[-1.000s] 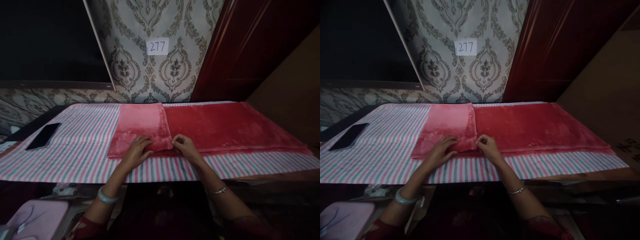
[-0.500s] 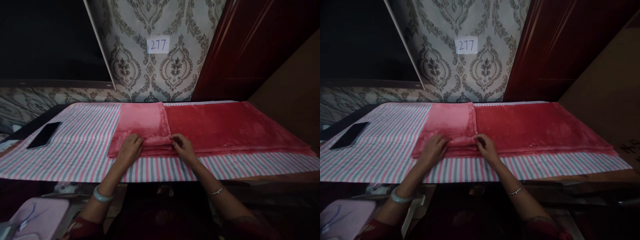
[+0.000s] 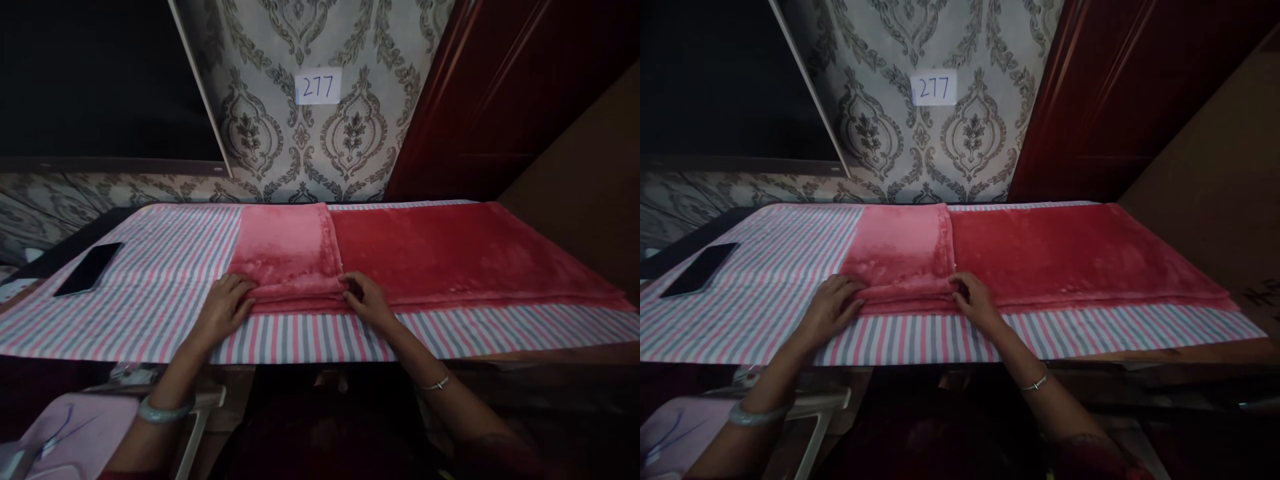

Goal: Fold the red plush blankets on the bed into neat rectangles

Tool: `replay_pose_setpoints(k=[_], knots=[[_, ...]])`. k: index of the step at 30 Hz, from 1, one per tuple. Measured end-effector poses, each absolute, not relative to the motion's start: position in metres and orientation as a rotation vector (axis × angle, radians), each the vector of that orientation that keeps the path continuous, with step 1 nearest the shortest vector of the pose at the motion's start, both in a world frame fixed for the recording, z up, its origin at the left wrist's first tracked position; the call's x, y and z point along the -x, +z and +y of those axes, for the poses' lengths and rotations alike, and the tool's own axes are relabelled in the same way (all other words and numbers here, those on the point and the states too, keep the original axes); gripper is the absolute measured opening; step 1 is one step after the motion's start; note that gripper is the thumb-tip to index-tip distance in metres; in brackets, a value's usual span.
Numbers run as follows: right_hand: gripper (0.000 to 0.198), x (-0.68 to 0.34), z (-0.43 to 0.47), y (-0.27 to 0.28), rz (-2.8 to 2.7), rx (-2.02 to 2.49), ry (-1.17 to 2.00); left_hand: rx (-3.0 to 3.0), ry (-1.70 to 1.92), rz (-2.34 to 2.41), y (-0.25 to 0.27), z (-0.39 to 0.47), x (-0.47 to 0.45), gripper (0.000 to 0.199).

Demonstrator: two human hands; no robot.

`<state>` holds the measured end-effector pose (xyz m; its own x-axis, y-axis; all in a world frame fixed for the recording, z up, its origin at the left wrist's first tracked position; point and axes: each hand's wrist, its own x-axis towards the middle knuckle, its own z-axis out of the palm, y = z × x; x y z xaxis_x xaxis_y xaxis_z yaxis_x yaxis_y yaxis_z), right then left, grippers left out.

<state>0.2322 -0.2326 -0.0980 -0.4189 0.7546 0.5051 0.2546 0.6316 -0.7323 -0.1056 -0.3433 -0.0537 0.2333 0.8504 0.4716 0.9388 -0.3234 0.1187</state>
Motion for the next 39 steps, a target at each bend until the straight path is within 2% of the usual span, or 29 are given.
replay_pose_setpoints(k=[9, 13, 18, 24, 31, 39], knots=[[0.026, -0.228, -0.236, -0.089, -2.026, 0.705, 0.44, 2.111, -0.668, -1.669, -0.058, -0.355, 0.112, 0.024], [0.027, -0.229, -0.238, -0.095, -2.125, 0.688, 0.462, 2.176, -0.537, -1.697, -0.059, -0.361, 0.113, 0.027], [0.028, -0.24, -0.241, -0.096, -2.153, 0.705, 0.527, 2.193, -0.644, -1.695, -0.055, -0.372, 0.121, 0.026], [0.036, -0.237, -0.25, -0.07, -2.092, 0.772, 0.255, 2.174, -0.675, -1.696, -0.041, -0.371, 0.101, 0.045], [0.057, -0.207, -0.261, -0.078, -2.581, 0.761, 0.093, 2.359, -0.414, -1.599, -0.061, -0.344, 0.049, 0.064], [0.06, -0.21, -0.262, -0.096, -2.617, 0.85, 0.169, 2.333, -0.425, -1.645, -0.089, -0.343, 0.055, 0.059]])
